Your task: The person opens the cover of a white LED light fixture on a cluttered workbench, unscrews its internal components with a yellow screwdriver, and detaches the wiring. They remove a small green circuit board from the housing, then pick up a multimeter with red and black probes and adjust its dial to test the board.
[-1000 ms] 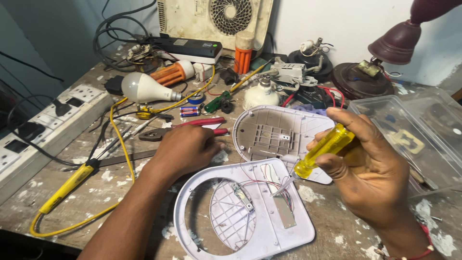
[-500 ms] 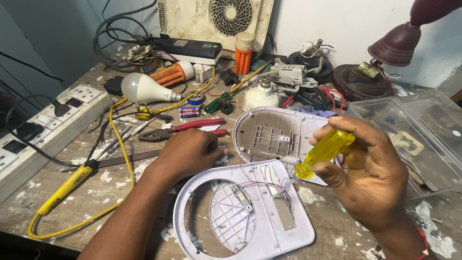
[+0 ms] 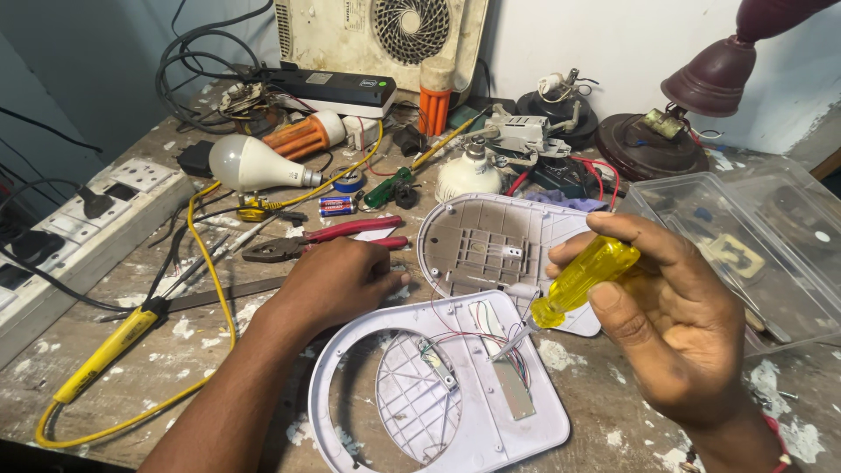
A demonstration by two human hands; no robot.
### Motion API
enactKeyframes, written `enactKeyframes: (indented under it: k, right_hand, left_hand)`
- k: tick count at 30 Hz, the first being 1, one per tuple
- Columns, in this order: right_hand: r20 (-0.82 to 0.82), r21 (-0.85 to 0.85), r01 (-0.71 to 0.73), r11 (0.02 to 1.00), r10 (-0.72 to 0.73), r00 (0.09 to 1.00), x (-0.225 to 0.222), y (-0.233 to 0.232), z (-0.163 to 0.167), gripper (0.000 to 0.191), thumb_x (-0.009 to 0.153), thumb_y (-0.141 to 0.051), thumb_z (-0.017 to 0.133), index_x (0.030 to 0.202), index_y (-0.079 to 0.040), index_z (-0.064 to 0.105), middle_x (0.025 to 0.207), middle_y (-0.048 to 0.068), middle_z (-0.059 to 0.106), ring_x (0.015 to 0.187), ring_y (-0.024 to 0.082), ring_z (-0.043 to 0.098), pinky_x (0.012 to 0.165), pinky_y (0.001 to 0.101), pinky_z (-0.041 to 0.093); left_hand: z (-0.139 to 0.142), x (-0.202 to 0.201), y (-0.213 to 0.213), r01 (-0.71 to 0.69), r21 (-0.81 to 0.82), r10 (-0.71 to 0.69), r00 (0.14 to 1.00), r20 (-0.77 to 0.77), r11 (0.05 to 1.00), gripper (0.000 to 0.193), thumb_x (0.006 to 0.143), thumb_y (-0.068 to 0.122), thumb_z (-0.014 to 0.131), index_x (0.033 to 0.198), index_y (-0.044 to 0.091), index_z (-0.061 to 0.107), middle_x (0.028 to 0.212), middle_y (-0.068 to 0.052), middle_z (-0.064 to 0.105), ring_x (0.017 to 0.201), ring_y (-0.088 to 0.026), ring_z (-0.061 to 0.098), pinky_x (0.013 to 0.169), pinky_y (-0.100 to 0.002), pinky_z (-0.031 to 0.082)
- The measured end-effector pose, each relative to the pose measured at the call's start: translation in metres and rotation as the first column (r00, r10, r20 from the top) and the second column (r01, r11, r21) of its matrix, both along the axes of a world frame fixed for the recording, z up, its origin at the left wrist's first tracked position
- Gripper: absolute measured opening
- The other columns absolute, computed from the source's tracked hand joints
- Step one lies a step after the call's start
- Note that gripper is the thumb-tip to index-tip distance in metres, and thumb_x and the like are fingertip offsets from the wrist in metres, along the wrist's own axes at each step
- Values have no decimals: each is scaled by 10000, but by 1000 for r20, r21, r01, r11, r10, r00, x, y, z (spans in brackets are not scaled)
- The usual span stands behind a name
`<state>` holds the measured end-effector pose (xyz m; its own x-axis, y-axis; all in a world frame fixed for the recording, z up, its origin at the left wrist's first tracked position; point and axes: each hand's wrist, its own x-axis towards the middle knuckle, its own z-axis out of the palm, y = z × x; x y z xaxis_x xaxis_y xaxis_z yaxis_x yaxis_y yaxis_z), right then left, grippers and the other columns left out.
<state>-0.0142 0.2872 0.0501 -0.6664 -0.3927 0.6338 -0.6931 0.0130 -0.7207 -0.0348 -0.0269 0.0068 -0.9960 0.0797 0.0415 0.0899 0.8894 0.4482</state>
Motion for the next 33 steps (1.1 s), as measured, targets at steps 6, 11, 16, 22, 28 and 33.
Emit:
enactKeyframes:
  k: [6, 11, 16, 22, 28, 33]
  right_hand:
    - [-94, 21, 103, 994, -100, 991, -7, -5, -4, 569, 951, -128, 744, 1455, 16, 525, 1286, 131, 568, 1153, 185, 617, 1039, 350, 557]
    - [8, 52, 79, 996, -79, 997, -1, -5, 1, 549, 976, -86, 638, 1484, 17, 454, 1286, 163, 649, 1226, 210, 666, 1060, 366, 566]
    - [-3, -23, -30, 999, 30, 1000, -1, -5, 1, 490, 1035, -69, 594, 1489, 12, 431, 1298, 175, 652, 1252, 221, 654, 1108, 391, 549]
    - [-144, -19, 26, 999, -28, 989, -6, -8, -4, 555, 947, -100, 728, 1436, 10, 489, 1287, 149, 580, 1213, 191, 622, 1083, 371, 546]
    - [7, -12, 59, 998, -59, 998, 1, -8, -1, 514, 993, -103, 651, 1456, 16, 463, 1287, 165, 656, 1203, 191, 657, 1056, 357, 558]
    - [38, -23, 22, 1000, -21, 999, 4, -6, 2, 496, 1011, -132, 628, 1456, 16, 463, 1291, 164, 650, 1204, 194, 643, 1062, 351, 543]
  left_hand:
    - [0, 0, 0, -4, 9, 4, 1000, 5, 1000, 343, 864, 421, 714, 875, 81, 762, 817, -131, 753, 775, -312, 720, 723, -472, 525]
    - [0, 0, 1, -6, 8, 6, 1000, 18, 1000, 347, 869, 422, 711, 872, 79, 764, 814, -133, 752, 773, -312, 719, 722, -473, 524]
    - [0, -1, 2, -9, 12, 8, 1000, 18, 1000, 343, 871, 420, 706, 867, 82, 764, 809, -127, 751, 772, -309, 717, 718, -472, 524]
    - [0, -1, 0, 1, 10, -1, 1000, 19, 1000, 341, 871, 419, 706, 861, 83, 762, 802, -126, 750, 762, -307, 716, 714, -470, 524]
    - [0, -1, 1, -4, 6, 3, 1000, 27, 1000, 341, 870, 419, 706, 861, 83, 763, 804, -127, 751, 764, -306, 715, 715, -470, 524]
    - [3, 1, 3, 6, 29, -6, 1000, 15, 1000, 336, 863, 414, 709, 871, 83, 766, 812, -122, 759, 765, -297, 724, 716, -462, 530]
